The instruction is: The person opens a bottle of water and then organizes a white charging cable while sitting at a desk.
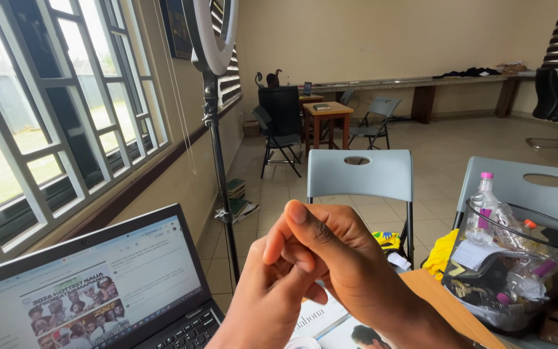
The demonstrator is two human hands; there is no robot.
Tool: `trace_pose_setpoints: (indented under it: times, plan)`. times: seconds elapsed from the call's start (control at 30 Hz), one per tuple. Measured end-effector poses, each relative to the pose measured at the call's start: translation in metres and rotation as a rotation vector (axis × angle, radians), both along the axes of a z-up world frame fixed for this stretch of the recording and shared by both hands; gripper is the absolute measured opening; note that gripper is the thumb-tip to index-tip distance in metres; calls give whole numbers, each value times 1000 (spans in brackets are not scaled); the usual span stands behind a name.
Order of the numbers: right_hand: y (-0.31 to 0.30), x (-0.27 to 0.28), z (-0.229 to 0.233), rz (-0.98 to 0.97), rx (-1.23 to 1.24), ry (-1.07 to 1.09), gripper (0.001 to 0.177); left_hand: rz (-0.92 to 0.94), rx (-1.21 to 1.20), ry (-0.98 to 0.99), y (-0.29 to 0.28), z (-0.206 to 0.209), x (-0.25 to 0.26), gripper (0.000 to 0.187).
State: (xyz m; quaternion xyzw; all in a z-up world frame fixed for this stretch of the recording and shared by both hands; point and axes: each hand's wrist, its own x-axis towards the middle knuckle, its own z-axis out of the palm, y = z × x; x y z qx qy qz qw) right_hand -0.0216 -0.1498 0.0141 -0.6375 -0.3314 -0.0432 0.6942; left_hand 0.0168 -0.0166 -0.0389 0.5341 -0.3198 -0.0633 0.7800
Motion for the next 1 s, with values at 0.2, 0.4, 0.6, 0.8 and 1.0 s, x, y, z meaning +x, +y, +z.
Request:
trace_pose_setpoints:
  times: [0.2, 0.4, 0.6, 0.8, 1.0]
  plan:
    - [4, -7, 10, 45, 186, 231, 56, 6, -135, -14, -4, -2, 6, 14]
    - [2, -5, 12, 179, 535, 386, 49, 63, 52, 31, 0, -4, 5, 36]
    - [-5, -5, 16, 245, 631, 261, 45, -39, 92, -10, 0, 2, -8, 48]
    - [-1, -7, 7, 231, 349, 16, 58, -62, 89, 155, -4, 15, -9, 33]
    - [-6, -4, 2, 47, 148, -80, 60, 36, -40, -192, -10, -9, 2, 13]
